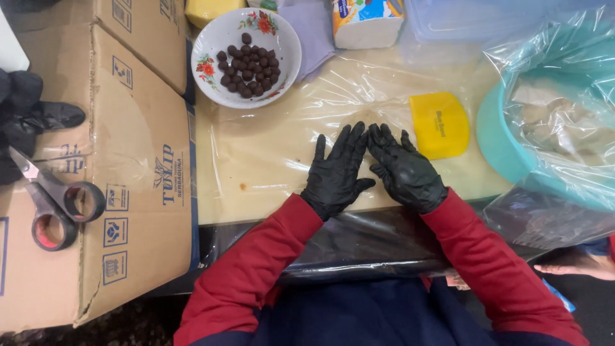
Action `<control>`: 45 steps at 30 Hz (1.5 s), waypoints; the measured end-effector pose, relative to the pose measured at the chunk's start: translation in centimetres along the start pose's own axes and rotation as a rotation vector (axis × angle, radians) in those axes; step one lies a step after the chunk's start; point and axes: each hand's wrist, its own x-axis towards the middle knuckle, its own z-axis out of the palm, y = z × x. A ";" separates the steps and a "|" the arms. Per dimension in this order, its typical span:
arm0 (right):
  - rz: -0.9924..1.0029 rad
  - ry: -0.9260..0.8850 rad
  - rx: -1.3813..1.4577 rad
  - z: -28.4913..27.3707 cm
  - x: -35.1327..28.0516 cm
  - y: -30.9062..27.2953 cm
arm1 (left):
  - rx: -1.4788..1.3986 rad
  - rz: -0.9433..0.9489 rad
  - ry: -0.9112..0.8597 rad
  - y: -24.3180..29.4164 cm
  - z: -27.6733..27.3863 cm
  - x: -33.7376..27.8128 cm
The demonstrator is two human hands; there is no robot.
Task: Rolling small pieces of dough into balls and placing them into a plastic container.
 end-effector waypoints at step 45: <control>0.133 0.008 -0.127 2.8 3.2 2.2 | 0.014 -0.072 -0.008 -1.3 -0.8 3.6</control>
